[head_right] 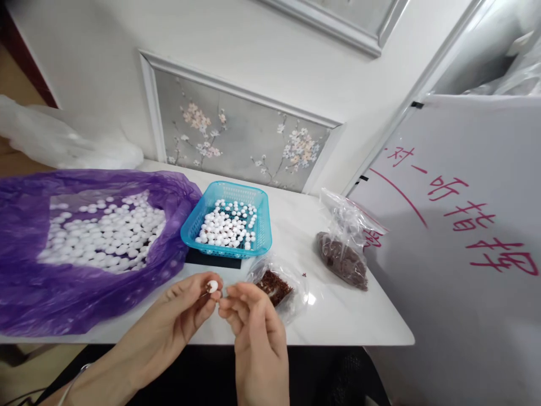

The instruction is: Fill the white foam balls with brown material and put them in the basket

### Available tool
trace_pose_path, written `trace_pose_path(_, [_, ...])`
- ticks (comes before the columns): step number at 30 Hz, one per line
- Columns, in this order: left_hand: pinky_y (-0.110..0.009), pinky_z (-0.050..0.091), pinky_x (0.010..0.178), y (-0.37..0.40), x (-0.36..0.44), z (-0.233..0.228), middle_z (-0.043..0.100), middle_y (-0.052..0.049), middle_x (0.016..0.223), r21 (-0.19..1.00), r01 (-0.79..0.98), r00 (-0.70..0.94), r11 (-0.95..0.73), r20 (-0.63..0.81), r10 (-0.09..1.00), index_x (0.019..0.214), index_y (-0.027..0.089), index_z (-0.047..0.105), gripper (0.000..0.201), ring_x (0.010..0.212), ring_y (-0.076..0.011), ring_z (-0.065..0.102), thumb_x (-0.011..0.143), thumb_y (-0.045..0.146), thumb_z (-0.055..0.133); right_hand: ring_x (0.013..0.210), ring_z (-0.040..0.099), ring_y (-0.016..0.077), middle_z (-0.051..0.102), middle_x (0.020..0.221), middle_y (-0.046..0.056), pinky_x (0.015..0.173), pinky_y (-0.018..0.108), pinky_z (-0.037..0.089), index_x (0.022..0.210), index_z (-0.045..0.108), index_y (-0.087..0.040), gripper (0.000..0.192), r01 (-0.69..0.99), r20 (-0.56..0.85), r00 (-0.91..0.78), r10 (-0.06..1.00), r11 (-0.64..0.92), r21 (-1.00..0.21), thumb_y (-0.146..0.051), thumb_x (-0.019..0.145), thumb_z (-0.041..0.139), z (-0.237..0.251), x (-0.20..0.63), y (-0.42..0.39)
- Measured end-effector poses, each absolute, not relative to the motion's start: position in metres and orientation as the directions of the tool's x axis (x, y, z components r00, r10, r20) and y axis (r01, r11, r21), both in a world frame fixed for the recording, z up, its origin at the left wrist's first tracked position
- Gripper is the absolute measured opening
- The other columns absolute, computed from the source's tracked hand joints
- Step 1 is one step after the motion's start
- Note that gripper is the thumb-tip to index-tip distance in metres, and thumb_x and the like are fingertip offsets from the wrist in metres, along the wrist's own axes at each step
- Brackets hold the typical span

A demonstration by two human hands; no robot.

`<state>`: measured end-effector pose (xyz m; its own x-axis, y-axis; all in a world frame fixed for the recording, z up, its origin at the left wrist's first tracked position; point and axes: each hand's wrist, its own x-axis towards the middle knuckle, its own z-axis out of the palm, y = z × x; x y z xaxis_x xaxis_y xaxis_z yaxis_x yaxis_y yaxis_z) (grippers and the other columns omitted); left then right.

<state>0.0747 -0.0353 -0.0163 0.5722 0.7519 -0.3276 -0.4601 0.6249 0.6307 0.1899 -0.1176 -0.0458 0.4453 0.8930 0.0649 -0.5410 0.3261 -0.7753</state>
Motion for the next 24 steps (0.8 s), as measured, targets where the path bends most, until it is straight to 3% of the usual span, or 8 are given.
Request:
trace_pose_path(4, [-0.012,0.059,0.071,-0.030,0.069,-0.017,0.076,-0.002,0.080,0.684,-0.456,0.513,0.569,-0.321,0.796,0.081,0.015,0.080,0.027,0.074,-0.0100,0.070,0.056,0.019,0.092,0.099,0.072,0.0197,0.077,0.107,0.010,0.090,0.031,0.056,0.104,0.076,-0.021,0.036,-0.695,-0.061,0.400,0.914,0.260,-0.670,-0.048,0.094,0.055,-0.045,0.191,-0.121])
trace_pose_path(10, [-0.012,0.057,0.072,-0.016,0.064,-0.009,0.079,-0.003,0.079,0.773,-0.464,0.457,0.433,-0.209,0.864,0.080,0.016,0.080,0.019,0.072,-0.0096,0.071,0.063,0.019,0.088,0.098,0.073,0.0205,0.078,0.105,0.011,0.088,0.030,0.057,0.102,0.077,-0.019,0.035,-0.718,-0.067,0.392,0.918,0.260,-0.646,-0.046,0.094,0.057,-0.044,0.191,-0.124])
trace_pose_path(14, [-0.018,0.057,0.079,0.008,0.070,0.004,0.080,-0.001,0.087,0.922,-0.380,0.302,0.068,0.054,0.952,0.084,0.022,0.080,0.015,0.080,-0.0134,0.072,0.069,0.025,0.082,0.098,0.073,0.0212,0.078,0.104,0.010,0.087,0.031,0.058,0.101,0.078,-0.020,0.033,-0.708,-0.079,0.405,0.911,0.258,-0.657,-0.046,0.092,0.061,-0.046,0.190,-0.122])
trace_pose_path(16, [-0.024,0.056,0.082,0.028,0.078,0.010,0.080,-0.003,0.093,0.963,-0.103,0.230,-0.248,0.266,0.936,0.094,0.021,0.079,0.019,0.087,-0.0173,0.072,0.077,0.029,0.074,0.096,0.073,0.0213,0.078,0.103,0.010,0.086,0.031,0.058,0.101,0.078,-0.020,0.033,-0.702,-0.086,0.417,0.905,0.260,-0.663,-0.048,0.090,0.063,-0.047,0.190,-0.121])
trace_pose_path(18, [-0.028,0.054,0.084,0.051,0.088,0.014,0.079,-0.006,0.099,0.834,0.234,0.259,-0.499,0.441,0.859,0.099,0.018,0.077,0.024,0.091,-0.0205,0.071,0.085,0.031,0.062,0.096,0.073,0.0219,0.078,0.103,0.010,0.086,0.032,0.058,0.100,0.078,-0.022,0.033,-0.690,-0.090,0.429,0.899,0.262,-0.675,-0.049,0.087,0.066,-0.049,0.189,-0.121])
trace_pose_path(19, [-0.030,0.053,0.087,0.061,0.094,0.015,0.079,-0.007,0.100,0.769,0.322,0.291,-0.552,0.475,0.831,0.097,0.017,0.077,0.024,0.092,-0.0218,0.070,0.086,0.030,0.060,0.096,0.073,0.0223,0.078,0.103,0.010,0.086,0.033,0.058,0.100,0.078,-0.022,0.032,-0.684,-0.091,0.432,0.897,0.260,-0.681,-0.049,0.086,0.067,-0.049,0.189,-0.121])
trace_pose_path(24, [-0.034,0.048,0.094,0.084,0.105,0.016,0.078,-0.011,0.102,0.644,0.448,0.396,-0.620,0.479,0.784,0.094,0.015,0.078,0.023,0.097,-0.0258,0.069,0.083,0.024,0.059,0.096,0.072,0.0221,0.078,0.100,0.009,0.085,0.032,0.057,0.097,0.079,-0.024,0.032,-0.669,-0.106,0.432,0.896,0.240,-0.703,-0.051,0.084,0.069,-0.049,0.187,-0.121])
